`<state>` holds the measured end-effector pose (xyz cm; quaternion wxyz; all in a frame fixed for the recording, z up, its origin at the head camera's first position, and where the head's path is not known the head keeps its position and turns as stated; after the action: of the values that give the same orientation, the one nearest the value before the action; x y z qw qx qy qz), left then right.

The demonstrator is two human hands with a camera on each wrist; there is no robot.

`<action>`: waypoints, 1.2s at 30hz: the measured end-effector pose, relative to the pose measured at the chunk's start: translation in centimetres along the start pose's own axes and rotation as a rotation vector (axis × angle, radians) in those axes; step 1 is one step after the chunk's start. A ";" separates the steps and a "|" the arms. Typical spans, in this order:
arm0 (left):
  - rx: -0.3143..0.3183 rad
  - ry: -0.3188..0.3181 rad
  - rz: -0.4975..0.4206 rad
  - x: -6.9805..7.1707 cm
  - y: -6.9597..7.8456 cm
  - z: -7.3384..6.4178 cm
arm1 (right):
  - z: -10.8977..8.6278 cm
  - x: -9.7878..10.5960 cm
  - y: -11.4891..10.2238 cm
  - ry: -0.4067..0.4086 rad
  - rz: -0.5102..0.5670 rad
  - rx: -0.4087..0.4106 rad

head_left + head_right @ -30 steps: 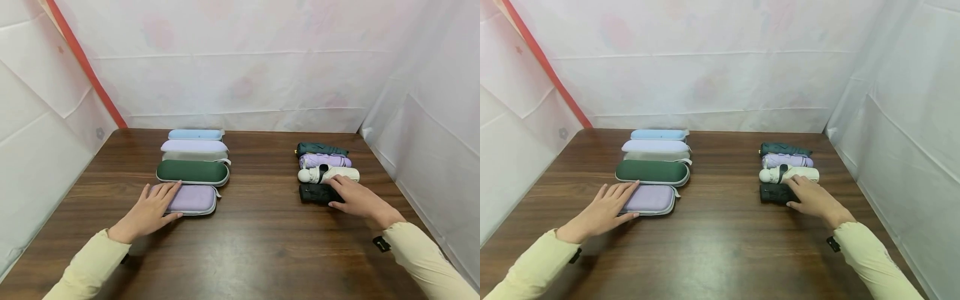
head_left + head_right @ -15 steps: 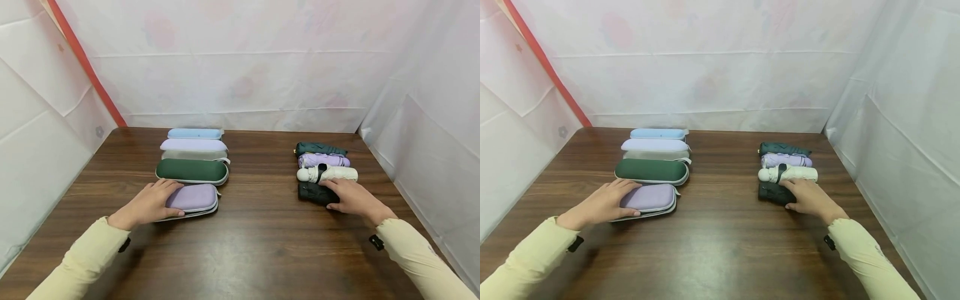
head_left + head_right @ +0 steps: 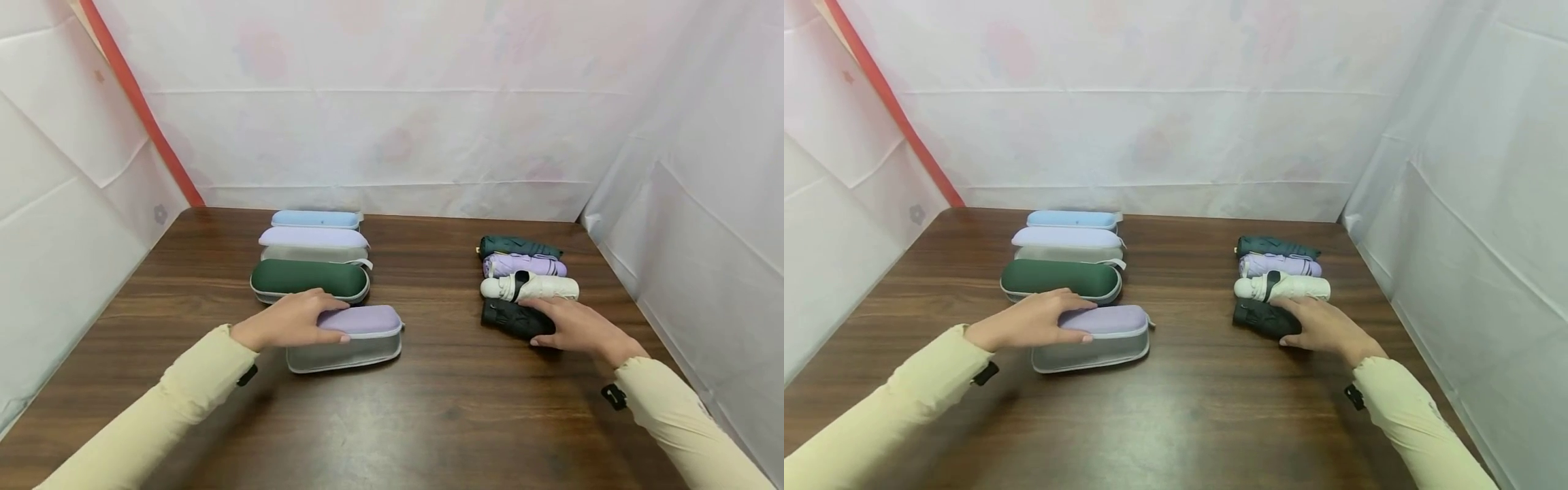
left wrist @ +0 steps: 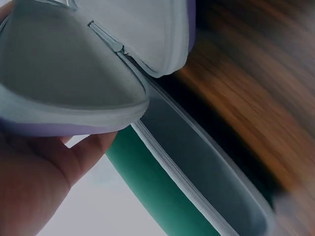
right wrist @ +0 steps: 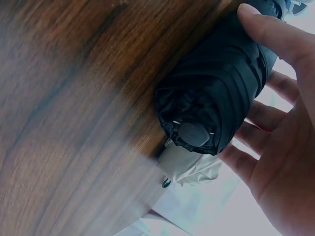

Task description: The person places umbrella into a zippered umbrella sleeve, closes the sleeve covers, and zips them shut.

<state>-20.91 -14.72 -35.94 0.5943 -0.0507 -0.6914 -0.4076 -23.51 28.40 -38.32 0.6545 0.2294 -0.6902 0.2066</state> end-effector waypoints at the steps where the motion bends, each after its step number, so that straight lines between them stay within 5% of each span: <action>1: -0.010 -0.015 -0.018 -0.2 0.4 0.6 | 0.0 0.0 0.0 0.003 -0.003 -0.002; 15: -0.084 -0.218 -0.237 -2.5 3.4 7.9 | -0.1 0.0 -0.2 -0.005 -0.002 -0.018; 19: -0.063 -0.256 -0.260 -2.9 3.8 9.4 | -0.1 0.0 -0.3 0.014 0.029 -0.014; 36: 0.003 -0.299 -0.315 -3.3 3.2 10.8 | 0.6 0.8 -1.6 0.135 0.100 -0.019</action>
<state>-26.58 -4.52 -36.71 0.4141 -0.0013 -0.7719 -0.4824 -23.07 26.78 -37.59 0.6906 0.1740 -0.6569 0.2475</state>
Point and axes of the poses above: each hand's wrist, its own z-axis towards the middle knuckle, its own x-axis out of the back of the hand, y = z × x, the point moved 5 cm from there along z, towards the middle knuckle, and after that the axes turned 10 degrees about -z, right-handed, at the moved point
